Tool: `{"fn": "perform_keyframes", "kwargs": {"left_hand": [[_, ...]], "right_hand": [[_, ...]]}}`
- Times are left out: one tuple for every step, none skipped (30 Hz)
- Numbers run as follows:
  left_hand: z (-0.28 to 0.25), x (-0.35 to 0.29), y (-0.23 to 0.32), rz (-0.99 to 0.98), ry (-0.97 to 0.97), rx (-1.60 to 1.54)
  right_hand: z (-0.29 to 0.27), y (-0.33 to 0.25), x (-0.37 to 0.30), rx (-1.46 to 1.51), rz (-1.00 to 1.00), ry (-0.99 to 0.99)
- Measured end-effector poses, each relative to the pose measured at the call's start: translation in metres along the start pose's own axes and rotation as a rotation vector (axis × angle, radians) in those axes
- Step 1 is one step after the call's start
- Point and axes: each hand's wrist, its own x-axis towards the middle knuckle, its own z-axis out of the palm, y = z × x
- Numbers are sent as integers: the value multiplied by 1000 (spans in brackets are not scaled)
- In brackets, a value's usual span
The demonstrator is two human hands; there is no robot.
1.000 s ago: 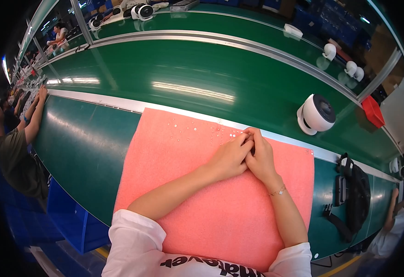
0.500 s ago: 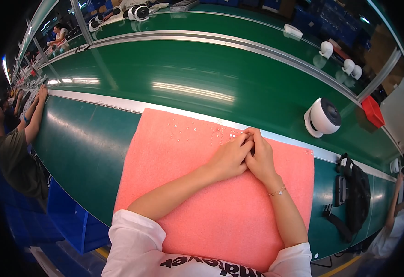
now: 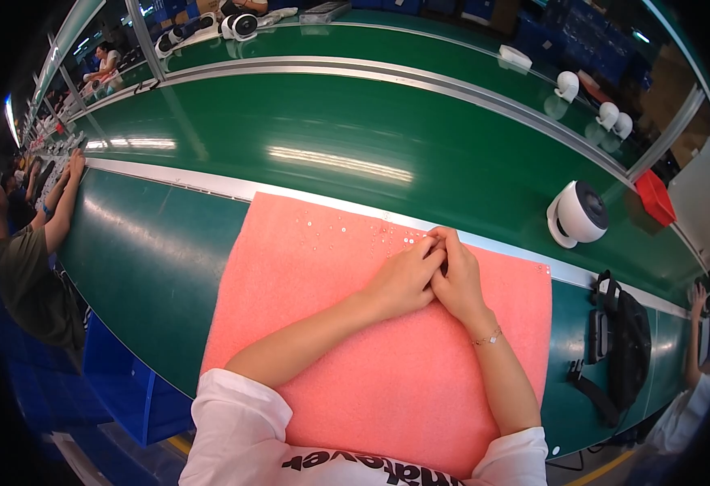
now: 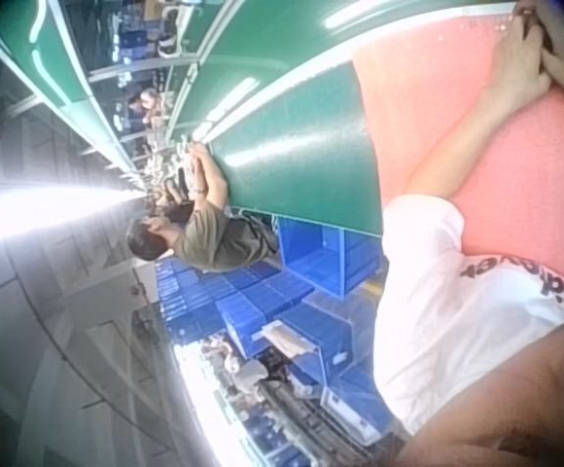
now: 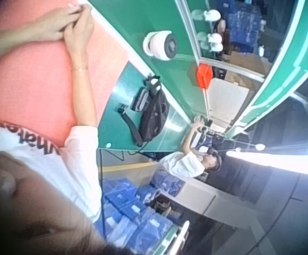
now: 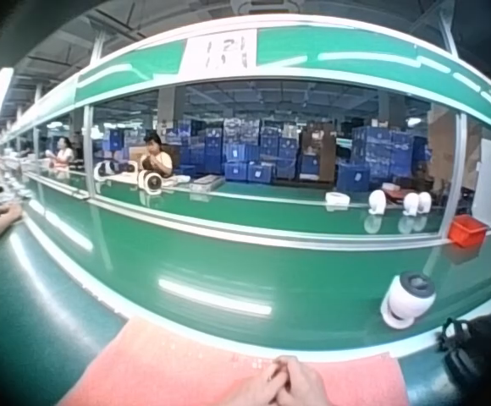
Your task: Assembling components of a security camera and applying small adhesive parts from a sheet.
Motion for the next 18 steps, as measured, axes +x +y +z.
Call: {"fn": "perform_keyframes", "kwargs": {"left_hand": [[0,0,1,-4,-2,0],[0,1,1,-2,-2,0],[1,1,0,-1,-3,-1],[1,1,-1,0,-3,-1],[1,0,-1,1,-4,-1],[1,0,-1,1,-2,5],[1,1,0,2,0,10],[1,1,0,4,0,11],[1,0,0,1,-2,11],[1,0,-1,-2,-3,12],[0,0,-1,-3,-3,13],[1,0,-1,-3,-3,11],[1,0,-1,-2,-2,9],[1,0,-1,-1,-2,9],[1,0,-1,-1,-1,9],[1,0,-1,0,0,10],[1,0,-1,0,0,11],[1,0,0,3,3,9]], "right_hand": [[0,1,0,-15,-17,11],[-1,0,0,-16,-17,12],[-1,-1,0,-3,-2,5],[-1,-2,0,10,13,-2],[-1,-2,0,10,13,-1],[-1,-1,0,9,16,-3],[-1,-1,0,7,19,-5],[-1,-1,0,7,18,-4],[-1,-1,0,10,17,-2],[0,-1,0,12,16,-1],[1,-1,0,14,15,-2],[0,-1,0,16,14,-2],[-1,-2,0,18,14,-3],[-1,-2,0,17,13,-2],[-1,-2,0,15,14,-3],[-1,-2,0,13,14,-3],[-1,-2,0,13,14,-3],[-1,-1,0,11,15,-3]]}}
